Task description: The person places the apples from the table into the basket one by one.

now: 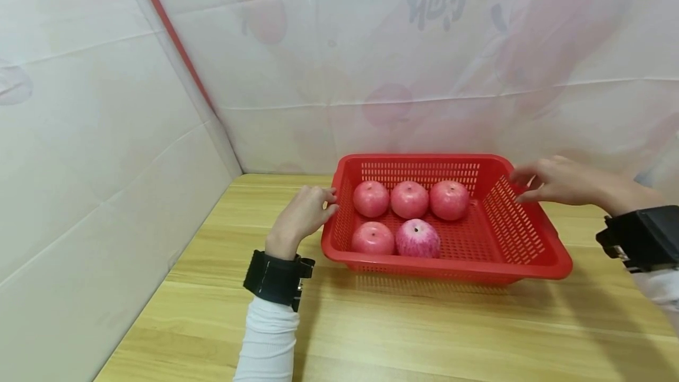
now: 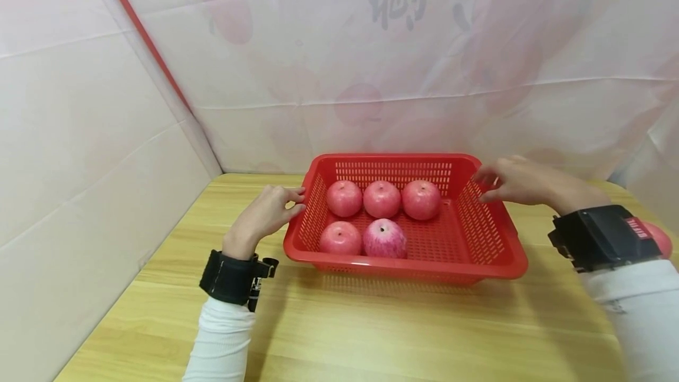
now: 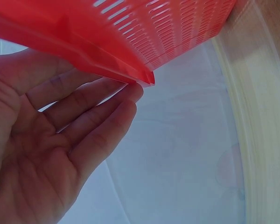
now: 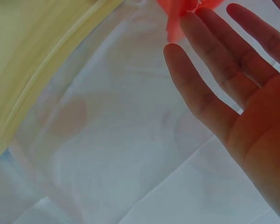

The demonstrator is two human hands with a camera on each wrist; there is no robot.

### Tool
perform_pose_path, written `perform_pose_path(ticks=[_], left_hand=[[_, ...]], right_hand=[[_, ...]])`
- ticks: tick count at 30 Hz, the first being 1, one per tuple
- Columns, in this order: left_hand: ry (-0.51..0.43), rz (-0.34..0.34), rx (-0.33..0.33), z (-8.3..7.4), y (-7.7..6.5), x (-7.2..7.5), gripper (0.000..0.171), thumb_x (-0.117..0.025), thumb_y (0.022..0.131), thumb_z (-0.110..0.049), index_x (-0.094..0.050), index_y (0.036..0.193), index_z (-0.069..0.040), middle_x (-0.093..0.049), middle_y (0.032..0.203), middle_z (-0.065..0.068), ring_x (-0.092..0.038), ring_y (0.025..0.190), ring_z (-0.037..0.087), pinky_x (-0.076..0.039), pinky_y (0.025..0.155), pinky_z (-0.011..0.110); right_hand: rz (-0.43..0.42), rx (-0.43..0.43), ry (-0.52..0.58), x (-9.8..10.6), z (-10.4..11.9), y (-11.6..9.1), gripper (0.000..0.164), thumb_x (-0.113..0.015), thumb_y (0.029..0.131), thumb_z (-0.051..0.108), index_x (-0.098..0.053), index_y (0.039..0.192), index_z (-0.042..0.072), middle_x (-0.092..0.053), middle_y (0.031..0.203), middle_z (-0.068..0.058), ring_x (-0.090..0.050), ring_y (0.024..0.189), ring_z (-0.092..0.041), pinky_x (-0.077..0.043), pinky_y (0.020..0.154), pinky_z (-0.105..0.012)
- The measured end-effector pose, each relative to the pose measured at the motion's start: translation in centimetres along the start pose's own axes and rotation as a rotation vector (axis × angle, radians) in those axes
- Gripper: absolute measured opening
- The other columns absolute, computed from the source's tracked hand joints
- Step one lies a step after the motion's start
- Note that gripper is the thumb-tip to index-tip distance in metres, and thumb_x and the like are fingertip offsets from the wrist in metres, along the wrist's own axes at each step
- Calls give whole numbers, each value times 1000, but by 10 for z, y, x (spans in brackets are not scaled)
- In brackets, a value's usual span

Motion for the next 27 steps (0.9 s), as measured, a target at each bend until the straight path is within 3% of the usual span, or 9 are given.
perform_pose_path(ticks=[8,20,27], left_hand=[[11,-1,-1,0,1,-1,20,-62,85,-8,-69,104,-3,-60,116,13,-63,74,16,-43,47,20],[7,10,3,0,0,-1,21,-62,86,-8,-69,105,-2,-59,117,14,-57,62,10,-42,46,21],[8,6,0,-1,0,0,21,-62,86,-9,-69,104,-2,-59,117,13,-63,79,17,-42,47,21]], right_hand=[[-8,-21,-22,0,-8,-4,35,-75,74,18,-65,104,2,-65,93,-6,-61,76,-15,-49,59,-23],[-37,5,-38,1,-17,-10,24,-74,75,23,-68,96,11,-66,91,-3,-62,75,-17,-49,60,-25],[-43,3,-56,1,-25,-14,17,-73,76,24,-68,91,17,-65,90,0,-60,77,-17,-48,60,-26]])
Point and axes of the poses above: each hand's wrist, its own y-axis towards the middle knuckle, its own x-axis out of the back of the hand, z = x × y, the point moved 10 cm from there along y, towards the middle knuckle
